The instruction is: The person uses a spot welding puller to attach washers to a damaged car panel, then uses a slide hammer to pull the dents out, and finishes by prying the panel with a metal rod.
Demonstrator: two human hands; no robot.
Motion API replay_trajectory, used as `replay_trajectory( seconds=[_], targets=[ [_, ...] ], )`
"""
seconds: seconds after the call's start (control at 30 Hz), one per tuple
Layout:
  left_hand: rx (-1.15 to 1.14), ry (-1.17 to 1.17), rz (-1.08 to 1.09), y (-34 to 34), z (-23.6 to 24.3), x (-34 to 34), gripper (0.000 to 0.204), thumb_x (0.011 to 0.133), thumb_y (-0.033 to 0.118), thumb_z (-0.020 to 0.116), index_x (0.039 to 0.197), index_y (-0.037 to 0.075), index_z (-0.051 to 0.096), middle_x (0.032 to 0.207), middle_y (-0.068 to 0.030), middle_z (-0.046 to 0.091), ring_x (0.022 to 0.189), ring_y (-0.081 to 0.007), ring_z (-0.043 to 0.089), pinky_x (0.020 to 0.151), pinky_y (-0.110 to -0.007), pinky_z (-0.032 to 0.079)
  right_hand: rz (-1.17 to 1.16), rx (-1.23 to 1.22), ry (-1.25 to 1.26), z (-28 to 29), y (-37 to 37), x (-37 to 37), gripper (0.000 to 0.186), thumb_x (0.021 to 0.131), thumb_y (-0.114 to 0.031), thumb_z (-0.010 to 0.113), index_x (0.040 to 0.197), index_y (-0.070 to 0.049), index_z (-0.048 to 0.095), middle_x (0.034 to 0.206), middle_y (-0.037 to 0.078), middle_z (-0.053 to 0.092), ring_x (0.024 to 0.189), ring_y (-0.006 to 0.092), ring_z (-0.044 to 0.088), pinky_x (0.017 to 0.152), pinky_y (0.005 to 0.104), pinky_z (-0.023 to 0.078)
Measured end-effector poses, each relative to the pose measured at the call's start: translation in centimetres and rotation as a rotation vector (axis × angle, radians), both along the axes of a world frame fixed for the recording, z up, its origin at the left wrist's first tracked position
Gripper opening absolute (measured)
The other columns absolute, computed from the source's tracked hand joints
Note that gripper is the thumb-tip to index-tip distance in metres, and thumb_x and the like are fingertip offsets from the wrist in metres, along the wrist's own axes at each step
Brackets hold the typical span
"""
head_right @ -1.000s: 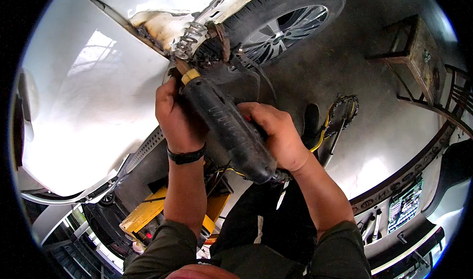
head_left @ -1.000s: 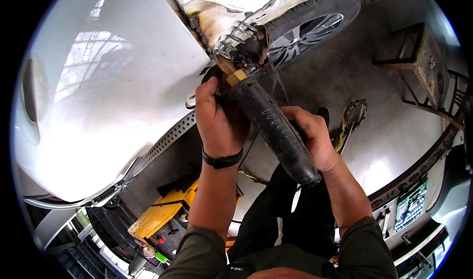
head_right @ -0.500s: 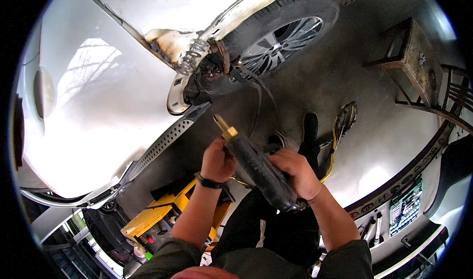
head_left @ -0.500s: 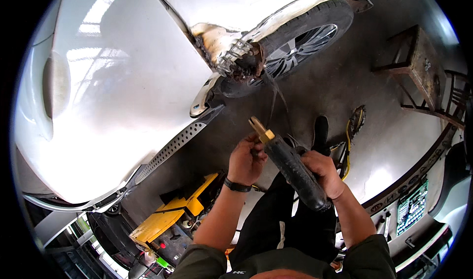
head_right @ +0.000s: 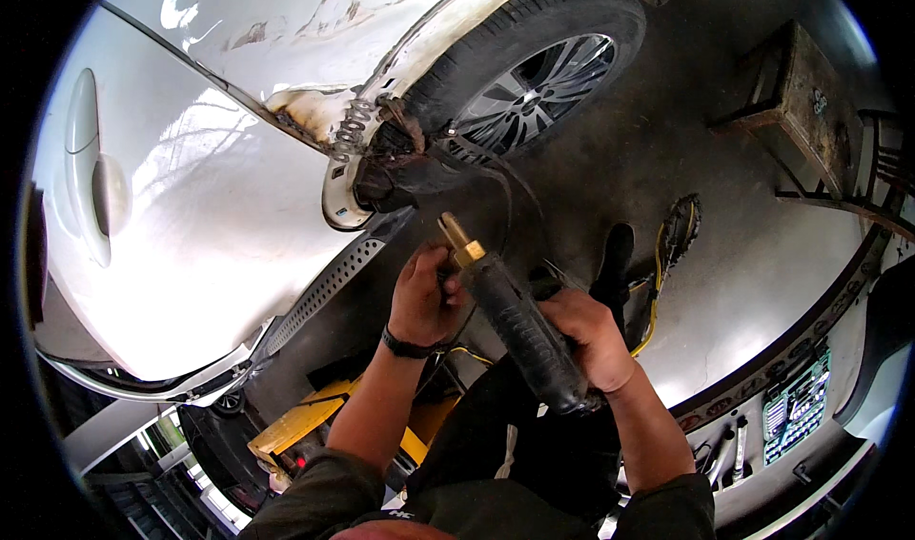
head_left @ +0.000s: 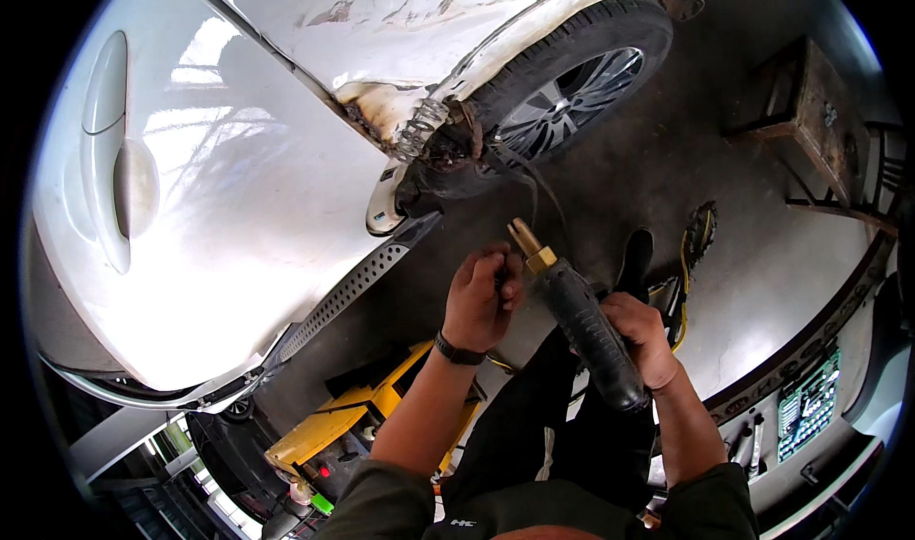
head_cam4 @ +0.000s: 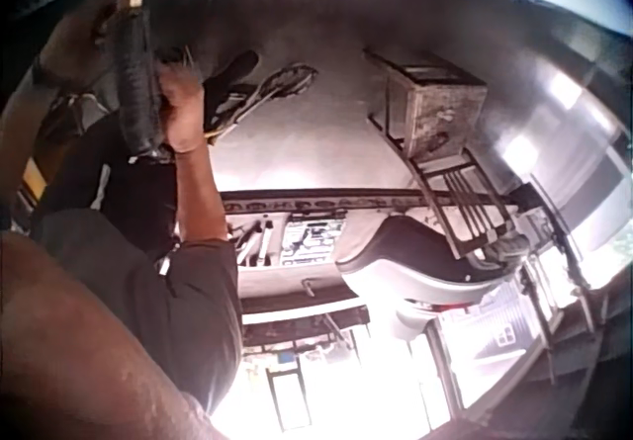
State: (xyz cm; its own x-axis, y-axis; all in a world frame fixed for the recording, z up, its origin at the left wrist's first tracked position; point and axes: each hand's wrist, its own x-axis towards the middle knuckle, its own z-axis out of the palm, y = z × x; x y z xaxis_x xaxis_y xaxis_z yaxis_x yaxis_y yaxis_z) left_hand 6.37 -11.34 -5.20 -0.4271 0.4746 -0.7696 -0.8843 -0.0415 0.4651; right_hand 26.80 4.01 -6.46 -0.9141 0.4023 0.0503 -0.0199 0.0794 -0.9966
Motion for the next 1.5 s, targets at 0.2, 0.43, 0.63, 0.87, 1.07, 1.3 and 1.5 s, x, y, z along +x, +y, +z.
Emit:
replay_trajectory(
  seconds=[0.2,0.43,0.63,0.87,1.07,1.3,1.5],
  targets=[
    [0.088,0.068,0.023,4.4,1.7,-0.1,0.022,0.099,0.011,0.049,0.12,0.004,0.055,0.098,-0.0095,0.059,0.078,-0.0164,0.054,0.067,-0.031,0.045,-0.04,0.01,-0.012,0.3,1.3,0.6,0.035,0.071,-0.008,0.089,0.103,-0.002,0.076,0.088,0.008,0.074,0.078,0.0231,0.067,0.072,0.0341,0.052],
    [0.152,-0.005,0.208,6.6,1.4,-0.6,0.03,0.096,0.006,0.042,0.123,0.005,0.055,0.104,-0.0128,0.062,0.084,-0.021,0.056,0.072,-0.035,0.045,-0.042,0.021,-0.008,0.5,2.5,0.8,0.034,0.07,-0.008,0.09,0.101,-0.002,0.075,0.09,0.009,0.075,0.079,0.0239,0.068,0.073,0.0348,0.052],
    [0.341,-0.035,0.127,6.0,1.6,-1.6,0.023,0.101,0.012,0.046,0.12,0.006,0.057,0.107,-0.0132,0.065,0.084,-0.0191,0.056,0.07,-0.032,0.045,-0.035,0.011,0.012,0.1,2.8,1.1,0.036,0.069,-0.008,0.091,0.101,-0.002,0.075,0.091,0.008,0.075,0.08,0.0243,0.069,0.073,0.0349,0.052],
    [0.36,0.052,0.137,6.3,2.0,-1.9,0.017,0.1,0.013,0.053,0.115,0.008,0.061,0.109,-0.0108,0.064,0.085,-0.0171,0.055,0.071,-0.031,0.045,-0.03,-0.038,-0.001,0.6,3.3,1.3,0.036,0.071,-0.004,0.089,0.103,-0.004,0.073,0.089,0.007,0.074,0.08,0.0231,0.069,0.073,0.0357,0.052],
    [0.495,-0.008,0.205,6.4,2.1,-2.5,0.016,0.099,0.013,0.059,0.113,0.009,0.065,0.113,-0.0087,0.062,0.091,-0.0169,0.054,0.076,-0.031,0.045,0.027,-0.002,-0.007,1.0,3.7,1.0,0.034,0.07,-0.002,0.089,0.1,-0.004,0.073,0.091,0.007,0.074,0.081,0.0232,0.069,0.075,0.0359,0.052],
    [0.469,-0.045,0.224,6.4,2.3,-2.3,0.015,0.101,0.012,0.055,0.113,0.01,0.062,0.106,-0.0087,0.064,0.085,-0.0185,0.061,0.073,-0.031,0.047,0.035,0.017,0.006,0.8,3.5,0.7,0.033,0.07,-0.003,0.089,0.1,-0.004,0.074,0.092,0.007,0.075,0.082,0.0227,0.07,0.075,0.0356,0.052],
    [0.348,-0.055,0.233,5.5,2.4,-2.7,0.017,0.103,0.012,0.048,0.116,0.01,0.058,0.105,-0.0091,0.065,0.081,-0.0177,0.064,0.068,-0.032,0.047,0.061,-0.022,-0.025,0.7,3.0,0.3,0.033,0.071,-0.004,0.089,0.101,-0.004,0.075,0.09,0.006,0.076,0.081,0.0215,0.069,0.074,0.034,0.052]
  ],
)
